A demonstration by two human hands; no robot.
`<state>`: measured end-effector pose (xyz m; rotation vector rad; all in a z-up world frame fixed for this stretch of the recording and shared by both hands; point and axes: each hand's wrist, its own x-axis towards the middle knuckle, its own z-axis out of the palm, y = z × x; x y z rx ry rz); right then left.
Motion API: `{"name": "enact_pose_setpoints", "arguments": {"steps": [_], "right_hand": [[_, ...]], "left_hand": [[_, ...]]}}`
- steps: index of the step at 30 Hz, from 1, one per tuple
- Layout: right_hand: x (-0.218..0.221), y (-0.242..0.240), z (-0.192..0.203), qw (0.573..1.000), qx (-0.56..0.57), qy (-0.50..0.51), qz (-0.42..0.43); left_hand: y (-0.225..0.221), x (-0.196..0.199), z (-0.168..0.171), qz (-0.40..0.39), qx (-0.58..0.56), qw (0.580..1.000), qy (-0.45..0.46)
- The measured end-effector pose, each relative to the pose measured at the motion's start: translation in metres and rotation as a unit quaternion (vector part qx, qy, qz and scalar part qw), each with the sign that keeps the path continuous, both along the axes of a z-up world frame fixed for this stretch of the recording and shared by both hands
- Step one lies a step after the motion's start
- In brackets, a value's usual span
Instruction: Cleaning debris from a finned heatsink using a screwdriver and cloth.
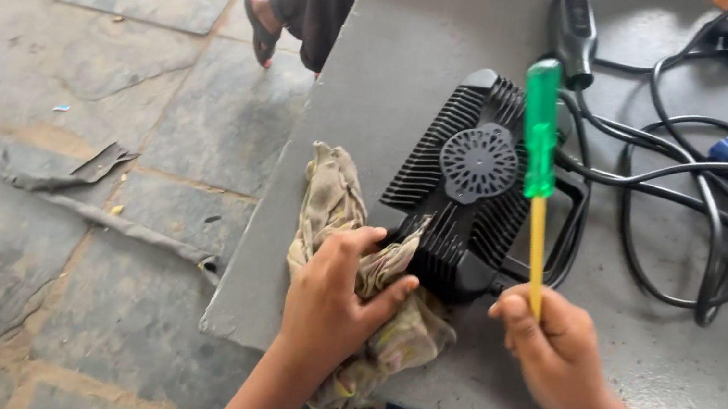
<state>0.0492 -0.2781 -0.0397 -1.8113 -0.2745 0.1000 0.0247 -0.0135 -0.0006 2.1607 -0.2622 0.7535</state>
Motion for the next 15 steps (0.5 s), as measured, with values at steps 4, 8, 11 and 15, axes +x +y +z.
{"name": "enact_pose_setpoints", "arguments": {"steps": [4,8,11,15], "right_hand": [[-0.002,0.004,0.0,0.998,-0.051,-0.036,0.022],[-0.003,0.001,0.002,0.998,-0.052,-0.04,0.023],[-0.002,-0.001,0.006,0.999,-0.036,-0.009,0.004],[-0.001,-0.006,0.001,1.0,-0.014,0.008,-0.01]], "left_hand": [[0.003,0.0,-0.021,-0.007,0.029,0.999,0.041],[0.013,-0.002,-0.027,-0.067,-0.008,0.99,0.128],[0.023,-0.005,-0.013,-0.073,0.045,0.986,0.142],[0.018,-0.027,-0.004,0.0,0.204,0.978,0.054]]}}
